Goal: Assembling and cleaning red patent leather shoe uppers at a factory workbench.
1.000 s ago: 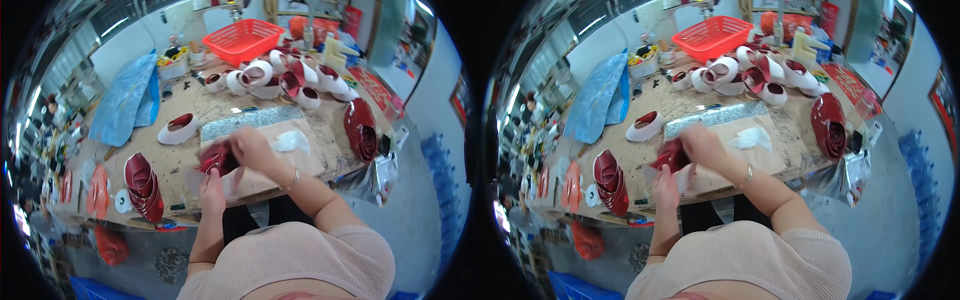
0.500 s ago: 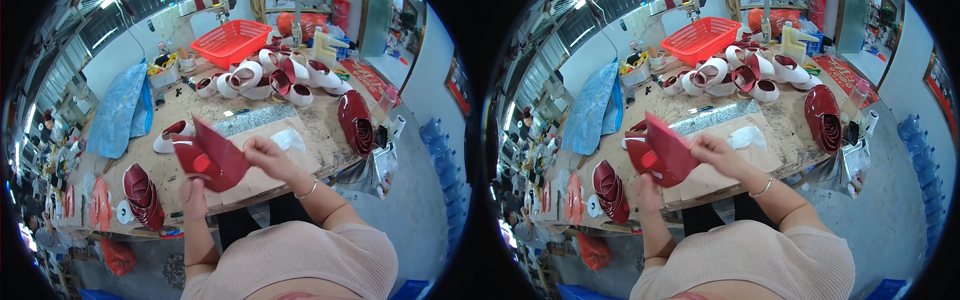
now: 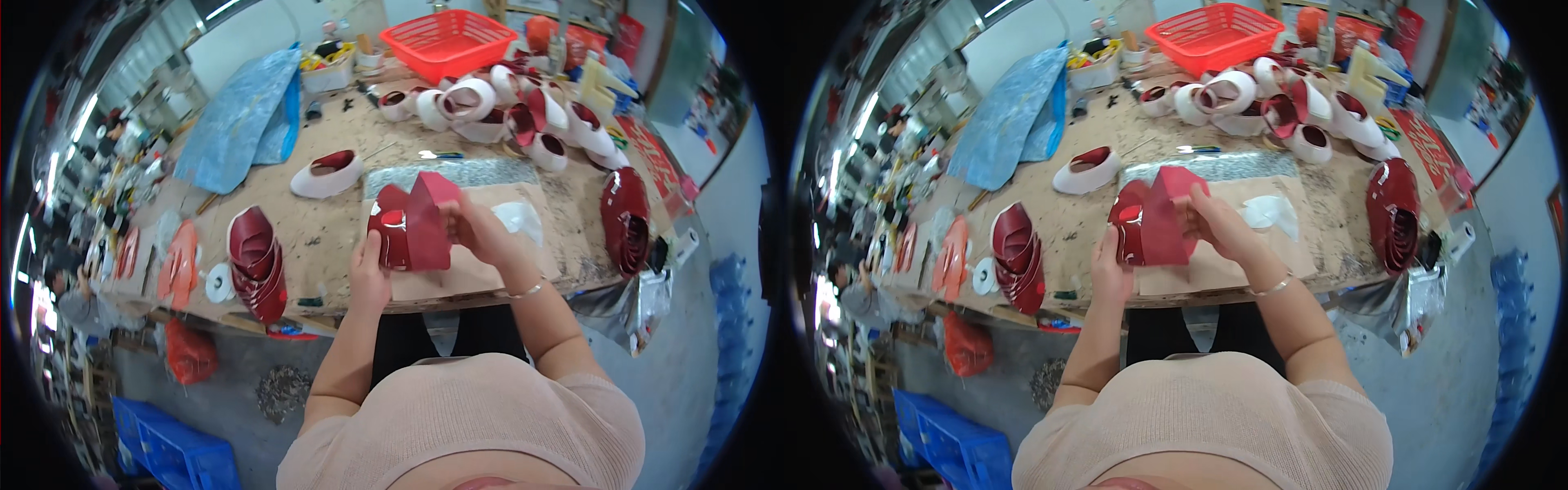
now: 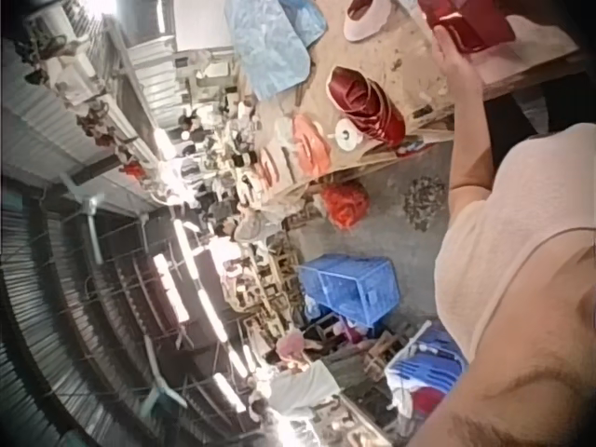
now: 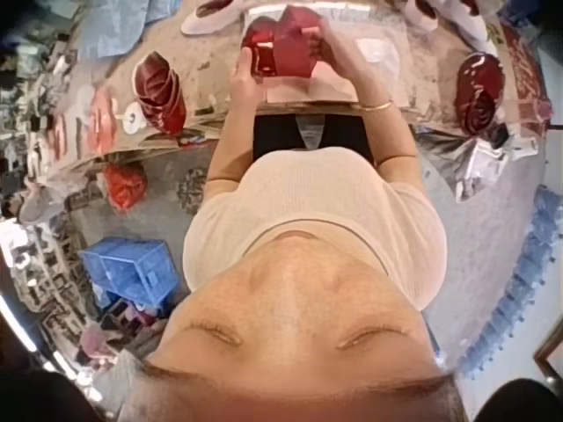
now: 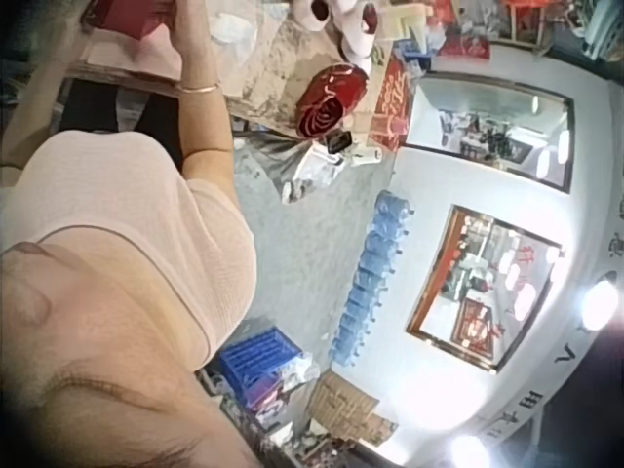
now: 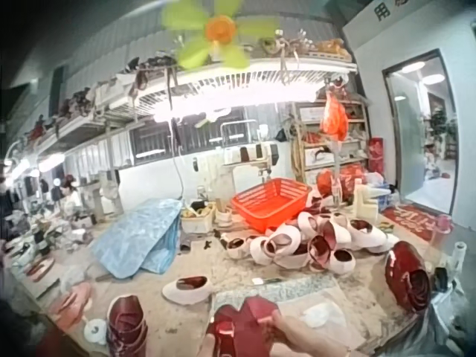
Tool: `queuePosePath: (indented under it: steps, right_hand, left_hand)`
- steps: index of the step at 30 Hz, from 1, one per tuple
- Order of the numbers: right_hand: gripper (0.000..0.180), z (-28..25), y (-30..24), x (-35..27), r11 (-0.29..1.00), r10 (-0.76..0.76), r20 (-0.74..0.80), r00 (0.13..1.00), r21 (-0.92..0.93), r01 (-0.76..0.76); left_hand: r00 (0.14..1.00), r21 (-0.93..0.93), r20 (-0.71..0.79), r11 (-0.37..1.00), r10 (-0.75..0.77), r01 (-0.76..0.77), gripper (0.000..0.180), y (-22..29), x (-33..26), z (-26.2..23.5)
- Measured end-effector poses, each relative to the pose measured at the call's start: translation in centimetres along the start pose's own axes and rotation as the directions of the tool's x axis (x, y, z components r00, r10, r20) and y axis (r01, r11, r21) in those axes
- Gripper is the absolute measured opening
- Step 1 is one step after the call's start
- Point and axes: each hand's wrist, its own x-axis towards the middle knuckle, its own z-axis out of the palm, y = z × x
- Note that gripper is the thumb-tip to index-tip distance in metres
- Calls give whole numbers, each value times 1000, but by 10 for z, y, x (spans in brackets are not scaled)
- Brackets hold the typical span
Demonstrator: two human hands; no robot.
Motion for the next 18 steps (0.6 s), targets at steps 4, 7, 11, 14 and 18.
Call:
queuePosePath:
  steps: [4,7,11,14,18]
  right_hand:
    - [31,16,19,-8,945,-162,15,987,-284,160]
    - [27,25,12,-5,978,-167,-45,985,119,171]
    - [29,34,6,-5,960,-141,-23,990,242,142]
    - [29,37,-3,-6,966,-137,-48,989,216,145]
    - [25,44,2,-13,950,-310,50,949,60,307]
  left_hand:
    - [998,12,62,999,-34,34,36,5,7,4]
    - [997,-305,33,949,-71,78,41,-6,5,11]
    - [981,-460,162,871,-111,174,47,5,-2,26]
    - [945,-313,322,934,-64,170,50,18,-3,26]
    - [953,-293,279,934,-121,205,54,23,8,19]
